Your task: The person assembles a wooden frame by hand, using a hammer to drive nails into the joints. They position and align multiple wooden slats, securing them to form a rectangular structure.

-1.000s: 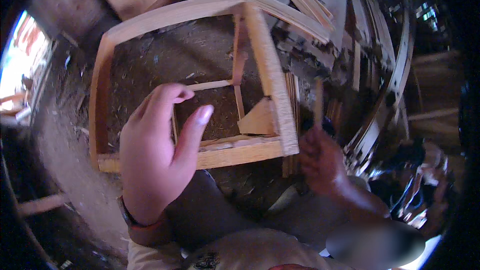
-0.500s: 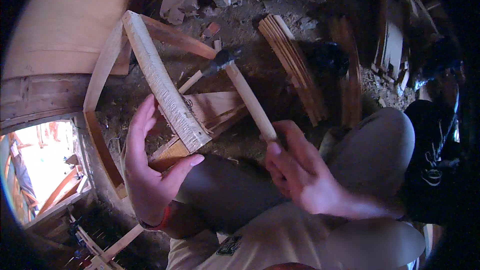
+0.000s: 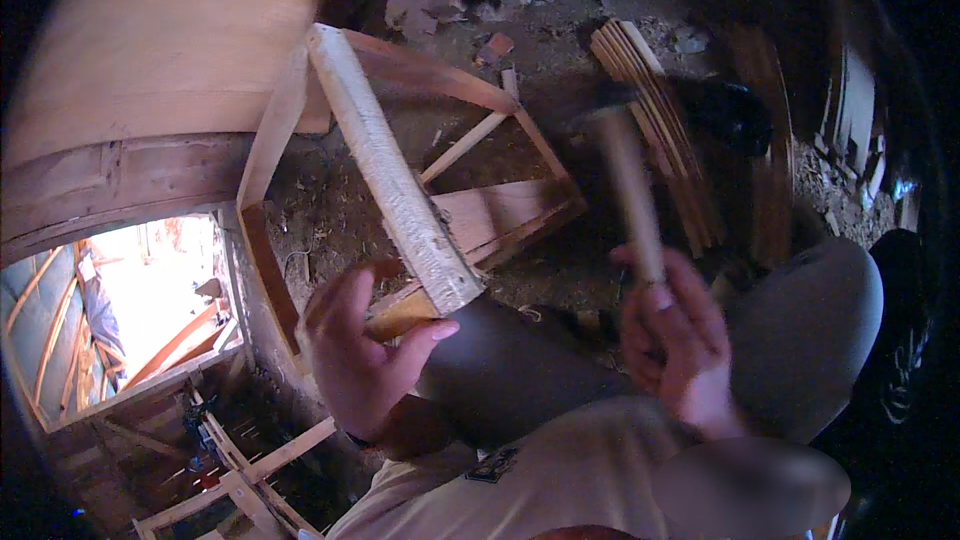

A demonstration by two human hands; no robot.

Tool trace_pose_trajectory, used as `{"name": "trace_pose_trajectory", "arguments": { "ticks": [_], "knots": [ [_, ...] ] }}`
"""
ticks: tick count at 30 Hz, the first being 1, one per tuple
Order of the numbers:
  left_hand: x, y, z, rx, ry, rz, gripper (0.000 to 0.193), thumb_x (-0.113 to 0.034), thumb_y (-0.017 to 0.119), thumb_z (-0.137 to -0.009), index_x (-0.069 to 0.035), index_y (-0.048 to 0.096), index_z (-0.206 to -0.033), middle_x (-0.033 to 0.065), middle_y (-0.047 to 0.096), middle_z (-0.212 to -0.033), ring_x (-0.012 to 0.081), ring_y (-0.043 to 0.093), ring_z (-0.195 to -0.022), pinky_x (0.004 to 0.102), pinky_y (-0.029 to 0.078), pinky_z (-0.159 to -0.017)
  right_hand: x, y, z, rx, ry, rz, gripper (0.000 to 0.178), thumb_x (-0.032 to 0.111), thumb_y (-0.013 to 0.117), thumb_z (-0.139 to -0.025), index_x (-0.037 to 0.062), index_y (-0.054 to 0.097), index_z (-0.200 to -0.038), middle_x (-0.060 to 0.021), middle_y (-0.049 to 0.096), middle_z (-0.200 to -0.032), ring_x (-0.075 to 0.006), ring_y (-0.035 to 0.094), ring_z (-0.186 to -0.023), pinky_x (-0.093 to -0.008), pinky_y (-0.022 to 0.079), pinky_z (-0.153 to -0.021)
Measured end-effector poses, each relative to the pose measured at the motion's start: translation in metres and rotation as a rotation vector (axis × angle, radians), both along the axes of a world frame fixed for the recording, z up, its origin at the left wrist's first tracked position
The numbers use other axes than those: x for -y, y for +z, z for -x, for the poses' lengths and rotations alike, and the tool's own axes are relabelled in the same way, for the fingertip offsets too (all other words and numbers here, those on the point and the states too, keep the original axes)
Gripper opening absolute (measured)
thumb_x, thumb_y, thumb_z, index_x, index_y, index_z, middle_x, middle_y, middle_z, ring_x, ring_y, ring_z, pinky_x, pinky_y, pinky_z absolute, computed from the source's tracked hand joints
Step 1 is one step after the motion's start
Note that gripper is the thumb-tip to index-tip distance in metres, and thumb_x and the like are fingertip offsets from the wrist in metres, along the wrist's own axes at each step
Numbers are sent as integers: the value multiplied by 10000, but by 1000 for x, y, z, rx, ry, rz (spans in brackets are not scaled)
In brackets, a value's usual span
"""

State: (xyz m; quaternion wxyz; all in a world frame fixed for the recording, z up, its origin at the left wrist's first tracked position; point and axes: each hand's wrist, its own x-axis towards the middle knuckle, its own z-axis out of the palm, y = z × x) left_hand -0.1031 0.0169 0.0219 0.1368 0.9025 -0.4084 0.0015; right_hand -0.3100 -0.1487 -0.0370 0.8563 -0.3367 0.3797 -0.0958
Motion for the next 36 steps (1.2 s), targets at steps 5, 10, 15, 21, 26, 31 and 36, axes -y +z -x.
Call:
{"name": "trace_pose_trajectory", "arguments": {
  "ticks": [5,10,15,21,26,31,36],
  "knots": [
    [-6,-11,-2,-7,27,-1,497,-339,954,-573,-57,698,-892,140,727,-789,346,719,-727,405,559,-665,-31,-28,4,37,-174,-352,369,341,424,-1087,88,511,-1341,56,427,-701,-33,402,-538,-218,302,-429],
    [-8,-9,-4,97,7,-30,495,-376,964,-569,-67,702,-853,136,720,-744,330,722,-691,402,560,-648,-34,-15,-3,-56,113,-120,314,331,448,-1087,106,520,-1296,50,472,-754,-42,413,-562,-230,333,-441],
    [-5,-10,-6,28,32,-3,510,-389,967,-553,-70,705,-853,135,720,-749,327,721,-693,404,559,-643,-20,-14,-14,-8,-343,-130,330,303,455,-1082,122,449,-1357,40,468,-743,-46,404,-540,-242,330,-407],
    [-9,-12,-9,88,2,-28,527,-412,967,-552,-72,704,-857,123,717,-741,328,716,-685,410,556,-638,-44,-32,-8,24,336,161,300,276,432,-1084,113,485,-1330,47,453,-716,-36,396,-552,-243,297,-415],
    [-11,-12,-13,-45,17,10,531,-413,965,-561,-70,706,-873,122,715,-737,330,711,-679,416,551,-636,-15,-8,-25,16,-347,101,323,294,461,-1081,108,466,-1345,27,481,-778,-42,388,-536,-242,290,-395],
    [-8,-13,-10,29,18,-38,527,-411,966,-558,-67,695,-852,129,718,-754,338,708,-692,425,547,-651,-76,-63,11,157,-48,163,322,208,489,-1073,97,422,-1368,33,497,-833,-42,399,-543,-232,351,-454],
    [-11,-14,-7,63,55,-62,554,-424,965,-537,-59,690,-850,136,713,-763,360,695,-701,438,537,-657,-26,-18,-11,-51,39,73,300,248,445,-1088,99,443,-1349,40,459,-759,-26,346,-512,-220,320,-448]
  ]
}}
